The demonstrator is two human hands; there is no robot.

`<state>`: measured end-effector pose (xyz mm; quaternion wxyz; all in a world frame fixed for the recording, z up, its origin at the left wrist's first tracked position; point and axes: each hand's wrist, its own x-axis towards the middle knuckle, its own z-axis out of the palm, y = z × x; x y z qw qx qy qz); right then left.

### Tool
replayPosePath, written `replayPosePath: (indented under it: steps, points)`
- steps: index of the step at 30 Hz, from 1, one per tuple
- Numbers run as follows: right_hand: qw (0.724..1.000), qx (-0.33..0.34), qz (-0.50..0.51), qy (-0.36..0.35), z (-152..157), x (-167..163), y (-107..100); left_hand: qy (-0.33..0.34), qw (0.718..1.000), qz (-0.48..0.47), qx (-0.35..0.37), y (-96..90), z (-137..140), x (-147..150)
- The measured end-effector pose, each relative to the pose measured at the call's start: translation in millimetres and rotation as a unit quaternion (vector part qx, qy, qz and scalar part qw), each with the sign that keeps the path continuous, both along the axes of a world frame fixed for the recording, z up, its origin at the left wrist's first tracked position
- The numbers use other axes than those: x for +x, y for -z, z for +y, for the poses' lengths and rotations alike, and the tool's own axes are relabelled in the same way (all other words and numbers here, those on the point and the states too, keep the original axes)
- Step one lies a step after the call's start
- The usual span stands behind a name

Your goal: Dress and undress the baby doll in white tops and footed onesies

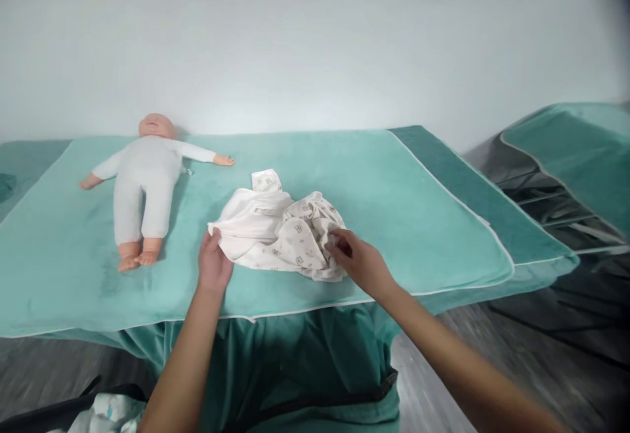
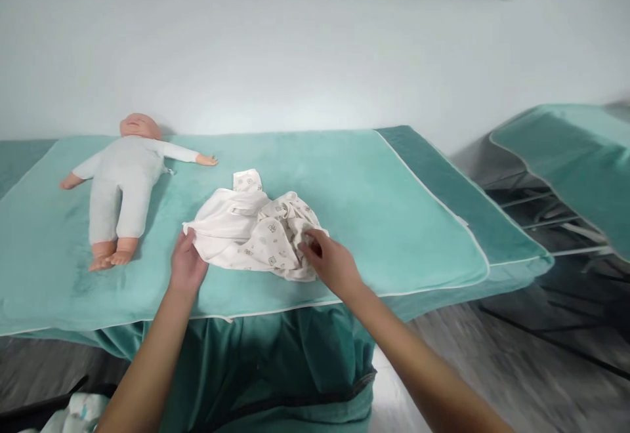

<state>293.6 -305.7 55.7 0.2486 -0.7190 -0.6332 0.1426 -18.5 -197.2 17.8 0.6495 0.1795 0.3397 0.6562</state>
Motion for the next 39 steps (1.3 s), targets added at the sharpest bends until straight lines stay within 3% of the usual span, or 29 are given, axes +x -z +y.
replayPosePath:
  steps: [3,6,8,10,13,16,18,20,23,25,28,30,31,33,35,37,39]
  points:
    - [0.994,0.107,-0.007,0.01,19,-10,-6,-0.011,1.0,0.024,0.015,-2.1,-5,-3]
    - [0.982,0.179,-0.012,-0.06,54,-27,-21,-0.012,0.999,0.035,0.03,-3.9,-8,-1]
    - [0.977,0.125,-0.088,-0.15,82,-38,-31,-0.014,0.999,0.039,0.033,-4.0,-8,0]
    - [0.959,0.025,-0.173,-0.224,106,-46,-38,-0.017,0.999,0.039,0.032,-3.7,-9,0]
    - [0.945,-0.055,-0.208,-0.245,123,-39,-48,-0.026,0.999,0.036,0.032,-3.8,-10,0]
    - [0.981,-0.042,-0.066,-0.178,115,-4,-65,-0.044,0.998,0.04,0.036,-4.7,-10,1]
    - [0.993,0.02,0.074,-0.092,100,32,-81,-0.052,0.997,0.046,0.038,-4.7,-10,2]
    - [0.975,0.138,0.166,0.046,80,72,-96,-0.05,0.997,0.057,0.034,-2.7,-10,4]
    - [0.907,0.261,0.276,0.18,51,126,-103,-0.113,0.986,0.121,0.017,4.0,-16,5]
    - [0.927,0.222,0.212,0.214,35,151,-92,-0.189,0.955,0.226,0.026,7.5,-22,4]
    - [0.977,0.08,0.039,0.196,22,165,-59,-0.252,0.842,0.459,0.131,2.8,-26,8]
    - [0.989,0.037,-0.034,0.141,18,160,-36,-0.186,0.754,0.579,0.246,-8.0,-19,20]
    - [0.99,0.037,-0.076,0.11,17,154,-28,-0.115,0.721,0.614,0.301,-14.6,-12,29]
    - [0.981,0.056,-0.182,0.044,17,134,-20,0.036,0.671,0.639,0.375,-26.9,6,51]
    - [0.965,0.095,-0.244,-0.006,19,106,-23,0.13,0.626,0.65,0.411,-34.7,27,76]
    - [0.971,0.119,-0.203,-0.044,26,74,-30,0.186,0.59,0.66,0.426,-37.5,45,97]
    - [0.983,0.086,-0.101,-0.124,37,43,-35,0.199,0.563,0.682,0.423,-38.7,56,109]
